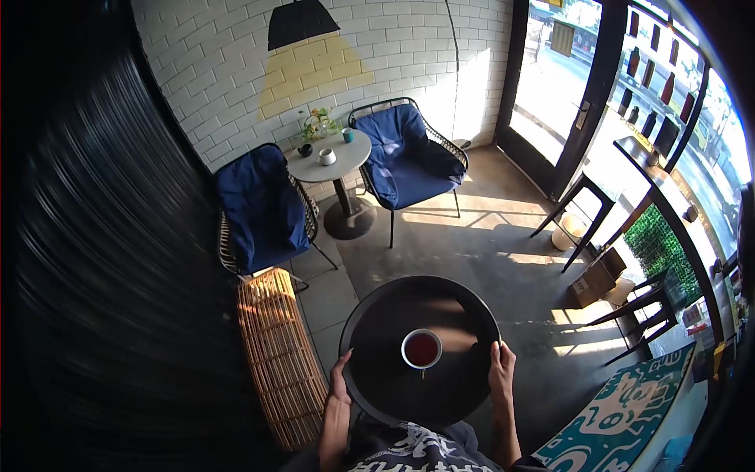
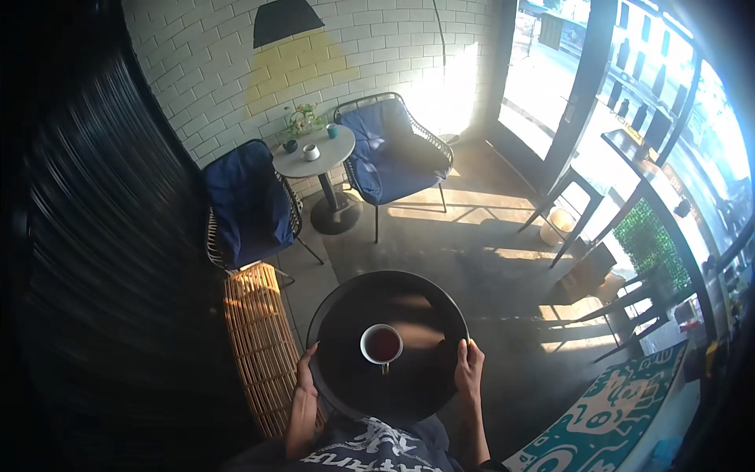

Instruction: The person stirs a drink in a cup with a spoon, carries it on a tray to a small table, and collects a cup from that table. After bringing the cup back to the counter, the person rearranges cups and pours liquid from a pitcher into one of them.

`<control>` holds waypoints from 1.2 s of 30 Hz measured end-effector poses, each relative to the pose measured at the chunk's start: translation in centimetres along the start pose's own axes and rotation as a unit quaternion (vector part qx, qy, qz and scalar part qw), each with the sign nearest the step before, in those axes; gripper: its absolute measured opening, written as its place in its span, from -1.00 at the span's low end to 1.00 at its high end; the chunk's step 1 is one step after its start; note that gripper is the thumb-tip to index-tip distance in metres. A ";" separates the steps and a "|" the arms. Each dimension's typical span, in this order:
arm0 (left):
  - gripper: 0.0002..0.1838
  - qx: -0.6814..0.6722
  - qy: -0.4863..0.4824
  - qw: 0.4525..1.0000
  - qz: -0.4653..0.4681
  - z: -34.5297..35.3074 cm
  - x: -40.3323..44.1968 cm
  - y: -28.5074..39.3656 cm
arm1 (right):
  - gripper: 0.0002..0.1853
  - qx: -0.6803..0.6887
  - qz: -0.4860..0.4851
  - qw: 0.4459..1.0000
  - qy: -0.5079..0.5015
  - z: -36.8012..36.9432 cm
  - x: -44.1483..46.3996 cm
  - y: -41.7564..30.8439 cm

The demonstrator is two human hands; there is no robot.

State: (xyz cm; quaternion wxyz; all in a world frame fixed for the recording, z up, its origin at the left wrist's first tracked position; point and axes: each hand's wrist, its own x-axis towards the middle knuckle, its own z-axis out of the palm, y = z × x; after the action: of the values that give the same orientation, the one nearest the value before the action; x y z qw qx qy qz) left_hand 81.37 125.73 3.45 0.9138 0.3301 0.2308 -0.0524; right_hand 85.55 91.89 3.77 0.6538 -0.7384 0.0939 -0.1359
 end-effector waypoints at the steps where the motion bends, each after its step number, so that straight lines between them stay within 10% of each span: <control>1: -0.47 0.013 0.024 1.000 0.012 0.9 2.0 1.2 | -0.71 -0.044 0.026 0.998 -0.027 0.3 1.7 -0.2; 10: -0.45 0.027 0.020 0.999 0.020 6.2 15.6 8.6 | -0.74 0.026 0.037 0.991 0.127 8.6 13.7 -0.7; 12: -0.44 0.019 -0.011 1.000 0.009 7.3 18.9 9.4 | -0.74 0.008 0.030 0.999 0.015 8.5 16.8 -1.1; 36: -0.49 0.014 -0.046 0.993 -0.112 30.6 50.2 13.9 | -0.70 -0.021 0.008 0.997 0.068 10.8 51.7 -2.5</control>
State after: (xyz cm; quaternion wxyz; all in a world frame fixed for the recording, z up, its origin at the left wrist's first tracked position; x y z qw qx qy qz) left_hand 141.26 120.14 9.24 0.9071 0.3122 0.2237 -0.1724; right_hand 137.85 85.99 9.11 0.6315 -0.7402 0.1465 -0.1786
